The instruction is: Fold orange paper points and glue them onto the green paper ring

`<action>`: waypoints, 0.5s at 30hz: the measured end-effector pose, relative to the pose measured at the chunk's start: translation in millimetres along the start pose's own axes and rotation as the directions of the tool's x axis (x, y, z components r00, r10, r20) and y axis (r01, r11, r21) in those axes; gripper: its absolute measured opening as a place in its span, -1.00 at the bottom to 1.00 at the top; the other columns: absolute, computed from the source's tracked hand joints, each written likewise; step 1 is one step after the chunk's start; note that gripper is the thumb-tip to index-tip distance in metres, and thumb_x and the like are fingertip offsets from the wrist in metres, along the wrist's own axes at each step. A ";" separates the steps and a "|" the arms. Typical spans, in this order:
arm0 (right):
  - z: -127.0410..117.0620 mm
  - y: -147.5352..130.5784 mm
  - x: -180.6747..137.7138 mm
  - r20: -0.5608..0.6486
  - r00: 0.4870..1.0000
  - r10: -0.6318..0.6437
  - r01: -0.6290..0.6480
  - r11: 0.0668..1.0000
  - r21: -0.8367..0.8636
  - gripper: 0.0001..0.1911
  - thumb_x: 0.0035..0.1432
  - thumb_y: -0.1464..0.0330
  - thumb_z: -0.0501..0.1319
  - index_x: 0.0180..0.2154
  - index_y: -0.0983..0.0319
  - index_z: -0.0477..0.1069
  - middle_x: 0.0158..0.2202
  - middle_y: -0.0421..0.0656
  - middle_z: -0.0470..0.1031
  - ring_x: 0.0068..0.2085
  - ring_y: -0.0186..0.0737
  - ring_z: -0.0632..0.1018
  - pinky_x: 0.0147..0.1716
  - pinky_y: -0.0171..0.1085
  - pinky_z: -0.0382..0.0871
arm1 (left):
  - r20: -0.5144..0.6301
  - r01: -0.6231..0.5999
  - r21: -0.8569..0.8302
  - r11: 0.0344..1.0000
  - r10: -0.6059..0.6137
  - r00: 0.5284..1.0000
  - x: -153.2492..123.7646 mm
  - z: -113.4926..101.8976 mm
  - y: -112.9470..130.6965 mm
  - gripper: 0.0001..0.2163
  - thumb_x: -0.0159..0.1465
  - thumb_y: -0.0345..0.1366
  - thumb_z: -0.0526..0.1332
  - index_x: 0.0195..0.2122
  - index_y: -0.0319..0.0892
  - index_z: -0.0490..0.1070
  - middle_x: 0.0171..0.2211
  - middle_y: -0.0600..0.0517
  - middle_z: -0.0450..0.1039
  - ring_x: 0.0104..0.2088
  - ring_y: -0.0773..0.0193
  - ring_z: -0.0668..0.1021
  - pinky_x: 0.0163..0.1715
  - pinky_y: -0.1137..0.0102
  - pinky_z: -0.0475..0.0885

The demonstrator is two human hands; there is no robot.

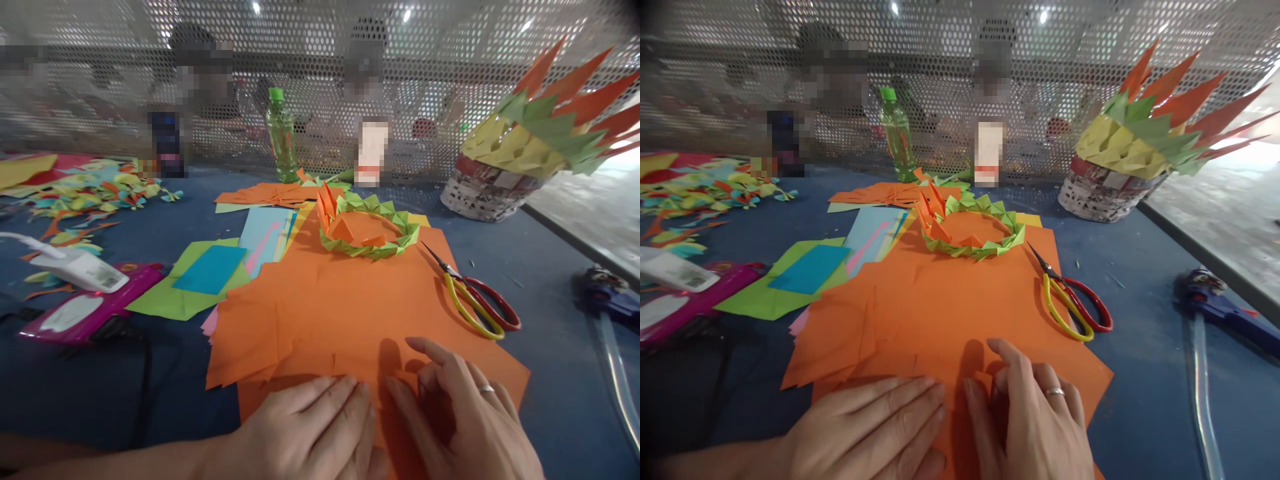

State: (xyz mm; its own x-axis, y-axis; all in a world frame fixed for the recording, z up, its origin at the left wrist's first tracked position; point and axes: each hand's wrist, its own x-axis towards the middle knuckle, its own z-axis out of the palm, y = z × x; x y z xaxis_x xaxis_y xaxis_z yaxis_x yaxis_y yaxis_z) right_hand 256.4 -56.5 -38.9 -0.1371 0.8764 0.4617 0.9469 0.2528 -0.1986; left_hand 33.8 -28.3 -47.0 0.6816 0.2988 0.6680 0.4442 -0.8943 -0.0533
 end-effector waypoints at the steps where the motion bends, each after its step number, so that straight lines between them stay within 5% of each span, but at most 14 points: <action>1: 0.1 -2.2 -0.6 0.001 1.000 0.008 -0.008 1.000 0.004 -0.65 0.36 0.11 0.12 0.08 0.12 0.28 -0.48 -0.30 0.55 -0.44 -0.21 0.64 -0.42 -0.22 0.39 | -0.038 -0.045 0.049 0.998 0.046 0.998 0.5 0.4 -0.5 -0.77 0.43 -0.38 0.14 -0.22 -0.22 0.61 -0.18 -0.07 0.69 -0.17 0.15 0.70 -0.21 0.34 0.68; 6: 2.2 -15.8 -2.4 0.007 0.978 0.210 -0.210 0.977 -0.027 -0.59 0.46 0.01 -0.14 0.08 0.09 0.25 -0.47 -0.31 0.51 -0.34 -0.15 0.63 -0.27 -0.13 0.36 | -0.159 -0.067 0.096 0.993 0.082 0.984 12.0 -5.0 -4.4 -0.75 0.45 -0.38 0.15 -0.30 -0.25 0.61 -0.28 -0.01 0.69 -0.28 0.23 0.71 -0.34 0.41 0.64; 9: 2.4 -13.9 -1.1 0.013 0.990 0.137 -0.137 0.990 -0.028 -0.62 0.44 0.03 -0.05 0.08 0.11 0.25 -0.48 -0.31 0.51 -0.38 -0.17 0.62 -0.32 -0.17 0.35 | -0.016 0.020 0.076 0.997 -0.019 1.000 16.0 -10.7 -3.3 -0.76 0.48 -0.38 0.13 -0.20 -0.26 0.61 -0.22 0.00 0.70 -0.22 0.22 0.71 -0.25 0.36 0.64; 12: 0.9 -7.2 0.5 0.008 0.999 0.038 -0.038 0.999 -0.024 -0.63 0.39 0.07 0.09 0.08 0.14 0.25 -0.51 -0.31 0.52 -0.42 -0.18 0.62 -0.41 -0.23 0.35 | -0.044 -0.034 0.074 0.997 0.037 0.998 16.3 -16.4 -1.3 -0.70 0.52 -0.36 0.06 -0.17 -0.24 0.62 -0.24 0.04 0.70 -0.27 0.25 0.71 -0.31 0.39 0.62; 15: -0.4 -5.0 1.0 -0.003 0.999 0.039 -0.039 0.998 -0.043 -0.63 0.38 0.10 0.11 0.09 0.15 0.25 -0.50 -0.30 0.53 -0.42 -0.17 0.63 -0.41 -0.23 0.37 | 0.120 0.041 0.040 0.998 -0.046 0.992 15.3 -21.2 0.6 -0.69 0.53 -0.36 0.04 -0.09 -0.24 0.61 -0.12 0.01 0.68 -0.14 0.21 0.70 -0.16 0.33 0.62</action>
State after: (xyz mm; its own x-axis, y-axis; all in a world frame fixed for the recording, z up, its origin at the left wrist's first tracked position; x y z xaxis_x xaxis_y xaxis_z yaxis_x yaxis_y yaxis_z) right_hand 251.6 -57.0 -37.1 -0.0995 0.8843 0.4563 0.9630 0.2010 -0.1795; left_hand 32.2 -31.2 -21.0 0.7253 0.3770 0.5760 0.4950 -0.8671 -0.0557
